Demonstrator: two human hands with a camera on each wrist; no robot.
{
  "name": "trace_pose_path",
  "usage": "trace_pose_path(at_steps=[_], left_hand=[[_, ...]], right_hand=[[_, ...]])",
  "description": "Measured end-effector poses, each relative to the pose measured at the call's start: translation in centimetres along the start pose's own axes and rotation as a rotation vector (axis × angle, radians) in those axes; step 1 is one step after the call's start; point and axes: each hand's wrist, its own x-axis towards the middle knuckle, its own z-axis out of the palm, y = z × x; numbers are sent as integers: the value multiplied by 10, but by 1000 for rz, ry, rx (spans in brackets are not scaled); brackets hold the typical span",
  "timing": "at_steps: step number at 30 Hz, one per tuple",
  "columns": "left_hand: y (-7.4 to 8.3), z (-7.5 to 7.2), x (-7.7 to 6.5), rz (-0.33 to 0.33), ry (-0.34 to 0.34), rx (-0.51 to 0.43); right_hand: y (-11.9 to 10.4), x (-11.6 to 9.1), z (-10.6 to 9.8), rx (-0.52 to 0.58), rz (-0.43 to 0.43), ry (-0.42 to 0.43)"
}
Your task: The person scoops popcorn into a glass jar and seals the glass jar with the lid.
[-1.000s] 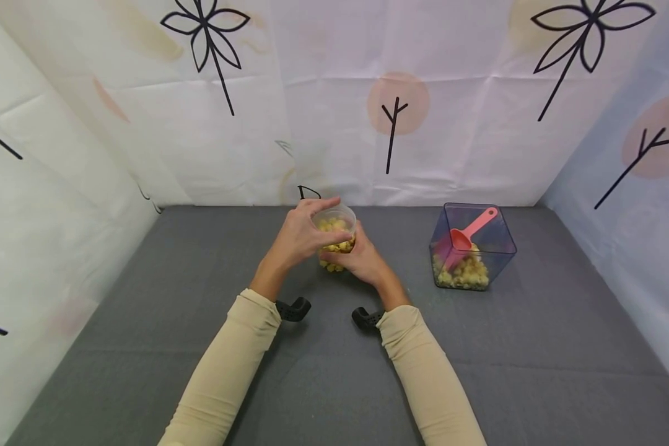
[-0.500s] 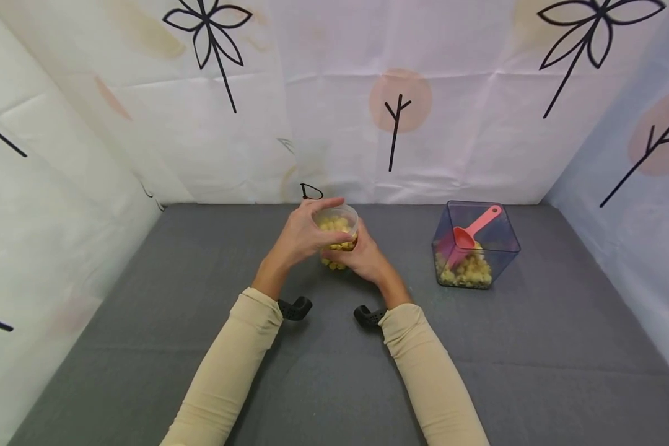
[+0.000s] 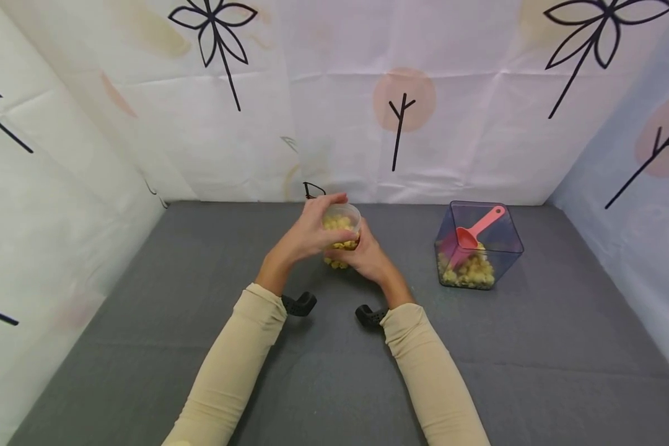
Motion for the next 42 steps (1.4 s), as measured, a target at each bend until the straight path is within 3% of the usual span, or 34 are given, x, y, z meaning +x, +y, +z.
trace_pose_path(at_steps=[9,16,20,25,32,37,42], left_hand=[[-10,2,-7,-54,89,-133],[-16,1,-12,-62,134,-135],[-19,2,-15,-41,151,-229],[-30,2,-20,-8,174,-361],[-48,6,-22,-38,118,-378],[-52,16,-21,-103,75,-391],[-51,27,-15,-108,59,-463]], right_hand=[[0,1,8,3,6,5],[-3,-1,6,-6,49,-35],[-6,-5,-5,-35,98,-35],[-15,-10,-22,-32,30,27],[-34,-13,-29,-27,-45,85],[-49,-12,-26,-146,-52,117],[-68,-12,-21,-305,-74,149]])
